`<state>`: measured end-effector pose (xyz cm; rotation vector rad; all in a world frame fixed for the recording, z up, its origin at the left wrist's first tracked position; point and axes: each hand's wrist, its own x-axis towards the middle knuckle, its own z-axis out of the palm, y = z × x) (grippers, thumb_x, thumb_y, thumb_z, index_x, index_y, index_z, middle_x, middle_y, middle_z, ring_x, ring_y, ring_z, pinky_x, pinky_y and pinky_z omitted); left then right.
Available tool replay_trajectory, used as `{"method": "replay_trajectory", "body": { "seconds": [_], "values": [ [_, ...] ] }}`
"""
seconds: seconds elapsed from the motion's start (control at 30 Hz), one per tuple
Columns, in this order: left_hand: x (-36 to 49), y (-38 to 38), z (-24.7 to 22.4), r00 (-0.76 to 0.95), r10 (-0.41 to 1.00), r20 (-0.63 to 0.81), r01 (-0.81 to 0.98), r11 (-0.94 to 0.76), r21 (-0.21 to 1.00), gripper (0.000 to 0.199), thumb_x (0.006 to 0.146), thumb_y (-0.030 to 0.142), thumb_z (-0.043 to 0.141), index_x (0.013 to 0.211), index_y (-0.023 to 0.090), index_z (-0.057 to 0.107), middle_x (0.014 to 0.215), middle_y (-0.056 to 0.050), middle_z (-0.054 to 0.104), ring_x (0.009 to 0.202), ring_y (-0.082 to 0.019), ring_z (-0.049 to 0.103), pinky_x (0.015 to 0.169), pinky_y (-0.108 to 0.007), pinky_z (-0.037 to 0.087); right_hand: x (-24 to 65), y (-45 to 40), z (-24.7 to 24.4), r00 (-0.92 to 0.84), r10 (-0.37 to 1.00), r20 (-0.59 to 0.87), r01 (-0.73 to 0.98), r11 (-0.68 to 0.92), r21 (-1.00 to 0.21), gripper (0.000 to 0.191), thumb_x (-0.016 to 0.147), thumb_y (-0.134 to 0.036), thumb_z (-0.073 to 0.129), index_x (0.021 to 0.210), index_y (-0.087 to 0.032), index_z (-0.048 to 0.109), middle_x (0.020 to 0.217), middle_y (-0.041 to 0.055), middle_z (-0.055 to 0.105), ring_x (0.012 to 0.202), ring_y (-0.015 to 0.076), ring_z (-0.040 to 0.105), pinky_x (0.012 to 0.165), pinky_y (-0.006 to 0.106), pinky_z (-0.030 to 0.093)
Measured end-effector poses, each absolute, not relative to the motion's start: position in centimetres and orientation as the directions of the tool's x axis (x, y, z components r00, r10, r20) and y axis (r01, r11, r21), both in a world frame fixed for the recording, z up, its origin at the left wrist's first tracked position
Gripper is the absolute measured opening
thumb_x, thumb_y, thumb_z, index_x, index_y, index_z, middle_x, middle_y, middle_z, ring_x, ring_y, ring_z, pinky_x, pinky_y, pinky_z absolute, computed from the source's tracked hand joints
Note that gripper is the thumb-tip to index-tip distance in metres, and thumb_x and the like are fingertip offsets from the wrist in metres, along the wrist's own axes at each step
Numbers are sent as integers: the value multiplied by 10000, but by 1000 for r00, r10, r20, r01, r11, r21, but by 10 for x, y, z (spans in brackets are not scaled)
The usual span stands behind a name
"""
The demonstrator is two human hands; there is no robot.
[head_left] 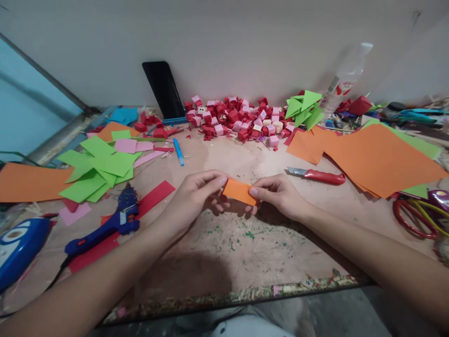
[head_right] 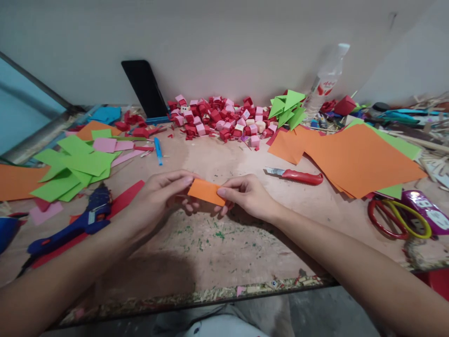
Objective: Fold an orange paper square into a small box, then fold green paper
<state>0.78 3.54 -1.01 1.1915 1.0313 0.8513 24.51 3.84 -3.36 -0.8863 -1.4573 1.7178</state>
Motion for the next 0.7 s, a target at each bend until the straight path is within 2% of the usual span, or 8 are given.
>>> {"method": "replay_trajectory", "body": {
  "seconds": [0.07,0.17,0.3,0.43,0.7],
  "values": [
    [8,35,-13,384,901,-201,-13,223,975,360,982,514,627,1096,181,705,754,-42,717,632,-186,693,528,-261,547,245,38,-33,-498,865,-55,-75,-107,-991,390,849,-515,835,843,-127,795,755,86,802,609,167,756,612,252,584],
    [9,34,-13,473,854,-215,53,216,975,350,972,510,668,1103,185,680,739,-18,699,590,-157,659,538,-255,539,244,38,-32,-511,857,-66,-44,-103,-994,387,842,-513,840,853,-128,802,757,81,797,621,175,757,613,259,583],
    [13,29,-9,454,867,-203,161,145,976,271,1004,455,645,991,184,660,673,23,639,568,-115,603,549,-219,495,244,37,-32,-529,847,-56,3,-64,-998,387,864,-513,815,854,-127,792,742,77,782,635,170,736,629,267,568],
    [16,24,-4,459,871,-176,277,48,960,246,1041,427,590,980,196,650,669,45,600,593,-104,568,564,-209,451,245,36,-33,-563,823,-73,123,-4,-992,371,917,-493,758,886,-125,787,759,63,762,636,142,665,603,251,506],
    [15,19,-3,476,874,-96,457,-153,876,370,1088,497,461,925,217,639,694,39,615,628,-131,566,604,-255,413,245,34,-36,-596,800,-71,156,29,-987,406,983,-498,666,861,-125,769,773,67,750,643,143,632,610,263,472]
  ]
}}
